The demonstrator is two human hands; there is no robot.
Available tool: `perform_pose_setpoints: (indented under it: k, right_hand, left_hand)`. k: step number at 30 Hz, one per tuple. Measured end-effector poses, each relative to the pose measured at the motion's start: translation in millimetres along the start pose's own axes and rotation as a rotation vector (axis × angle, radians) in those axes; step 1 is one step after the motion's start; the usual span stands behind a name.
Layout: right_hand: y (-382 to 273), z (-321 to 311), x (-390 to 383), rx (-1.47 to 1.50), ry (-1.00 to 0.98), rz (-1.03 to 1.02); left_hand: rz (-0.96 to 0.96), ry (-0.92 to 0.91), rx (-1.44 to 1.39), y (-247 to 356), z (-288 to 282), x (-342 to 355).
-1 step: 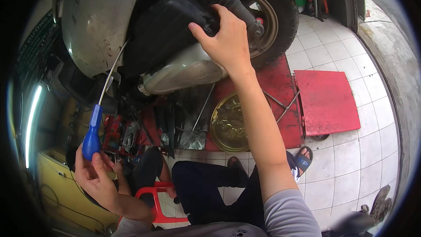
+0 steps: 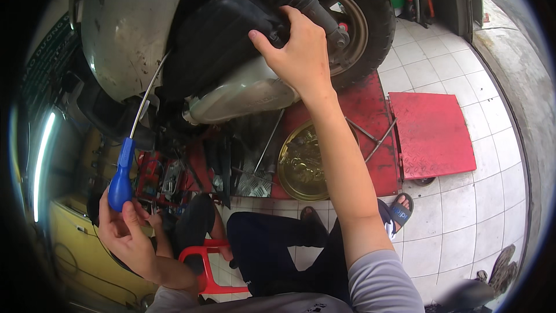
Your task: The person uses a screwdriver to tighten screws on the engine casing of a white motorcycle. They work on the side of the engine, occasionally adjusting their grip and position while seated on a small stool.
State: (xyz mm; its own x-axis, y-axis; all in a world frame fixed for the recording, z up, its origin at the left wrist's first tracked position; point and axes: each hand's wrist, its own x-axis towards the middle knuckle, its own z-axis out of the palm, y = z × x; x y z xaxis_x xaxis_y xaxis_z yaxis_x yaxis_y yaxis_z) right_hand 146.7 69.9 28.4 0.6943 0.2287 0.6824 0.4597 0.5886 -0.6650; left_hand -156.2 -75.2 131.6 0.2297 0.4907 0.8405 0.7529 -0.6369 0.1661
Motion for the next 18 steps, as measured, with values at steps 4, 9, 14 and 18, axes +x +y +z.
perform_pose_setpoints:
  k: [4, 9, 14, 18]
  right_hand:
    - [1.0, 3.1, -2.3, -0.100, 0.022, -0.032]
    - [2.2, 5.0, -1.7, -0.092, 0.036, -0.047]
    - [4.8, 8.0, -3.5, -0.057, 0.036, -0.022]
    - [3.2, 4.7, -1.9, -0.084, 0.001, 0.046]
  left_hand:
    - [0.160, 0.010, 0.244, -3.7, -1.3, 5.4]
    - [0.274, 0.024, 0.093, -22.6, 9.0, 5.1]
    - [0.272, 0.130, -0.062, -27.2, 39.4, -1.0]
    - [0.007, 0.229, -0.066, -15.4, 40.8, 10.6]
